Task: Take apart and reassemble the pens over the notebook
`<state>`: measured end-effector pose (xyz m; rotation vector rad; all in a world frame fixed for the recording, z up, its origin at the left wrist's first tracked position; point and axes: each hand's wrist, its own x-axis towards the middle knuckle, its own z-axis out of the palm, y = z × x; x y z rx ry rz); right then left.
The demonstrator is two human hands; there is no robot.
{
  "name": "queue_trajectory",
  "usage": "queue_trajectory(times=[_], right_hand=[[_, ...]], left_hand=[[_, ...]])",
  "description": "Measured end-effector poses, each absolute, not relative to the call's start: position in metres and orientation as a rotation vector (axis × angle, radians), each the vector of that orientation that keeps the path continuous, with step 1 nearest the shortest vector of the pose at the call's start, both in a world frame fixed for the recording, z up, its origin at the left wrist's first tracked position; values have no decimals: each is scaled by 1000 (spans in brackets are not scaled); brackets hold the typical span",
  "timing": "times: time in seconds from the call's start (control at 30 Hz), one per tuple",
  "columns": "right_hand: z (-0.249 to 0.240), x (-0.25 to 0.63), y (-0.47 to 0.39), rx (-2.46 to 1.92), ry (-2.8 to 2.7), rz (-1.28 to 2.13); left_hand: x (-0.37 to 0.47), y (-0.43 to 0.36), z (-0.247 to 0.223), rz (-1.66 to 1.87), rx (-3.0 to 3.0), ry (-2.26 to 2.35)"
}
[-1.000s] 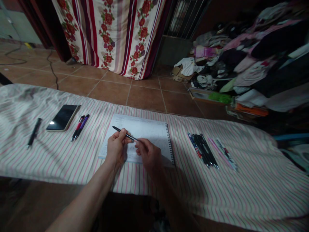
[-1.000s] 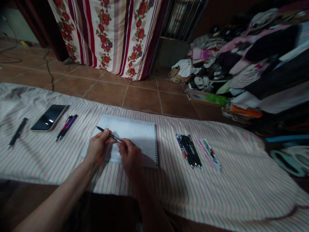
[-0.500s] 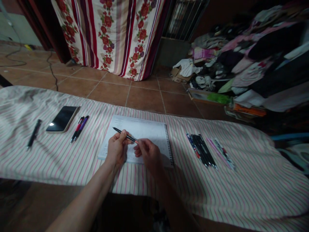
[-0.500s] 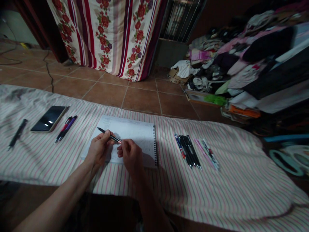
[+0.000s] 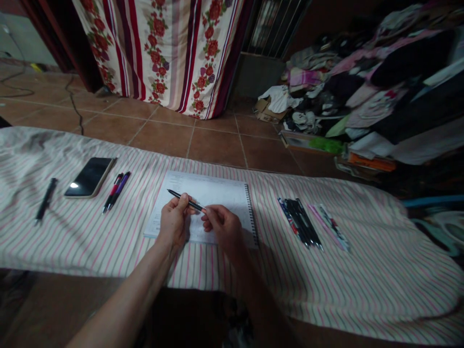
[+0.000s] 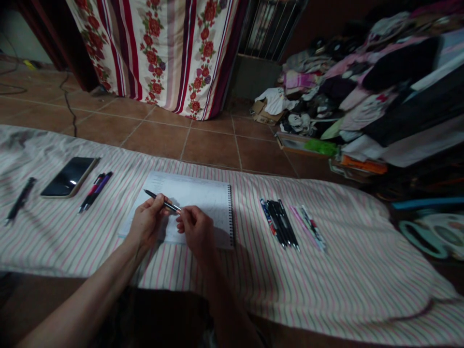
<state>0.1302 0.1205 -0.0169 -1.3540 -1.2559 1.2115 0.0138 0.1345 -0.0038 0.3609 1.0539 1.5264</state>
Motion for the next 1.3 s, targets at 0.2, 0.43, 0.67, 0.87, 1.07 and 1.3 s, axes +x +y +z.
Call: queue_trajectory(times=[0.2,0.43,0.67,0.87,1.07,1.3], right_hand=[[-17,131,120,-1366,-1189,1293],[-18,128,122,-1358,-1160,1217],[-11,125,122,-1292,-1074,1278],[-14,119,124,-1127,-1068,1274],[-8,114,124,-1139,-970,1255],[-1,119,126,-1273,-1116,1083]], left_hand=[[14,133,-4,1504,422,1076],[15,132,-4,1505,343,1038],[16,135,3,1493,187,1000],[23,131,10,1449,-8,882],[33,124,8,1370,160,811],[43,123,-2,1311,422,790]])
